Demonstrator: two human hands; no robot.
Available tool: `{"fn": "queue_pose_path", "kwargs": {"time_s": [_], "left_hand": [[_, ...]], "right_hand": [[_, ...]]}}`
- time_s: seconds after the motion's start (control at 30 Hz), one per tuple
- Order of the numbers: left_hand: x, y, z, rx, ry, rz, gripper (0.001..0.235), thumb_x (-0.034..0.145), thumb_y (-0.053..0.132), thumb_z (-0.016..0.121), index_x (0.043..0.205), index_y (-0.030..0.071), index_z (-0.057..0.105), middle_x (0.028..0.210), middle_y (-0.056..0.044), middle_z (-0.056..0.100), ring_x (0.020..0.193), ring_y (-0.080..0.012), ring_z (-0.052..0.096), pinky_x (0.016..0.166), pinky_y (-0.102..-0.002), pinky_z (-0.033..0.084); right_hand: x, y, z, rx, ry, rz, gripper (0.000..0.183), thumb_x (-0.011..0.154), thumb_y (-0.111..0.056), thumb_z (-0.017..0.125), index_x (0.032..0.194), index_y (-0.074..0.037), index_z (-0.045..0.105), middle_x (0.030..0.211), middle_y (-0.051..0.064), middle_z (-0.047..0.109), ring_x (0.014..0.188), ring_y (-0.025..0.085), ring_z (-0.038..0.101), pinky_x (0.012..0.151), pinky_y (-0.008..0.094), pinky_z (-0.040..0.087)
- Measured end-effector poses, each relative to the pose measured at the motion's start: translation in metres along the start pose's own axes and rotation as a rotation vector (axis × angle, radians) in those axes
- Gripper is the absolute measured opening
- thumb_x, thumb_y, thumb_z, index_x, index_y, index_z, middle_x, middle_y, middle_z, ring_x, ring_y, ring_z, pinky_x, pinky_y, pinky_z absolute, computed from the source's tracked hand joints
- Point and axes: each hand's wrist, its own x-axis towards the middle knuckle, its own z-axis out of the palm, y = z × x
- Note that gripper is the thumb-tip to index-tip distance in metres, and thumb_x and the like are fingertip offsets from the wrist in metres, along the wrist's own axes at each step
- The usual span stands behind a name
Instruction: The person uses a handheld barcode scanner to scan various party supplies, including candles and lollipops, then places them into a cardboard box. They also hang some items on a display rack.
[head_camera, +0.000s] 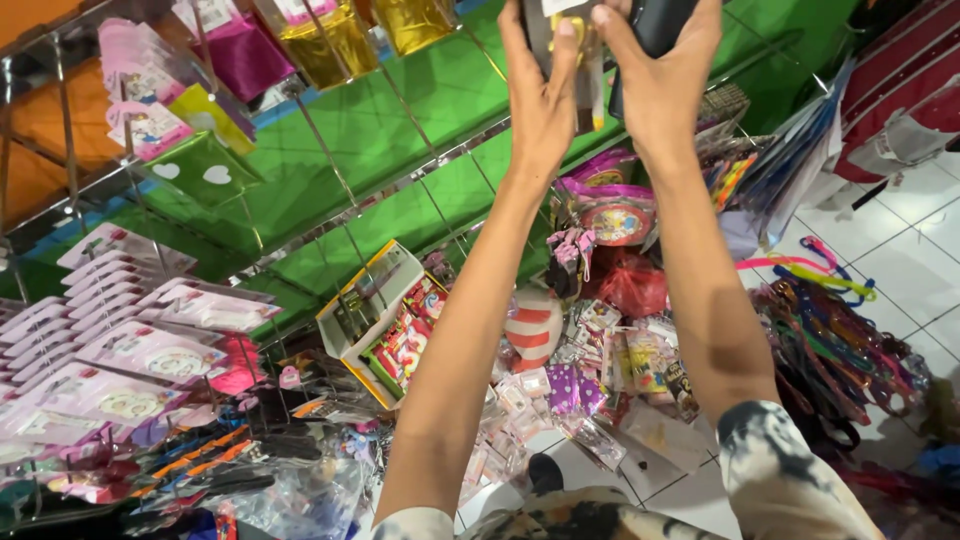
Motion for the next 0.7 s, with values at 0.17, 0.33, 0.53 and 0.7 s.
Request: {"fn": "queue_pose_path", "kwargs": {"time_s": [0.17,0.33,0.53,0.7], "left_hand": [[0.005,-0.009,-0.001,-0.071,0.002,-0.038,0.062,0.112,0.036,0.055,0.158,0.003,0.03,0.144,-0.022,0.055,0.132,-0.0285,0.056,0.116,-0.039,0.044],[0.018,-0.003,-0.005,-0.044,-0.057,0.062,0.063,0.111,0.036,0.057,0.157,0.003,0.03,0.142,-0.02,0.056,0.128,-0.0268,0.057,0.115,-0.037,0.044],[0.013,-0.012,-0.005,-0.055,-0.039,-0.005,0.057,0.112,0.033,0.054,0.156,0.004,0.033,0.137,-0.018,0.058,0.124,-0.0255,0.058,0.112,-0.036,0.046],[0.014,-0.012,-0.005,-0.012,0.019,-0.086,0.057,0.108,0.031,0.056,0.153,0.003,0.037,0.132,-0.018,0.062,0.118,-0.0264,0.062,0.106,-0.037,0.049]], "right_hand": [[0.003,0.001,0.006,0.004,-0.008,0.008,0.041,0.103,0.008,0.084,0.126,0.0,0.05,0.105,0.005,0.065,0.094,0.013,0.066,0.084,0.027,0.056],[0.01,0.004,0.011,-0.129,0.093,0.07,0.044,0.098,-0.001,0.087,0.124,0.0,0.051,0.105,0.004,0.065,0.087,0.011,0.065,0.074,0.027,0.055],[0.008,0.024,0.003,-0.07,0.003,-0.038,0.043,0.104,0.006,0.087,0.127,0.001,0.051,0.108,0.005,0.066,0.094,0.013,0.067,0.084,0.028,0.058],[0.01,0.005,0.009,-0.029,-0.006,0.034,0.039,0.102,0.009,0.085,0.122,0.0,0.053,0.103,0.004,0.067,0.089,0.013,0.068,0.078,0.026,0.057]]}}
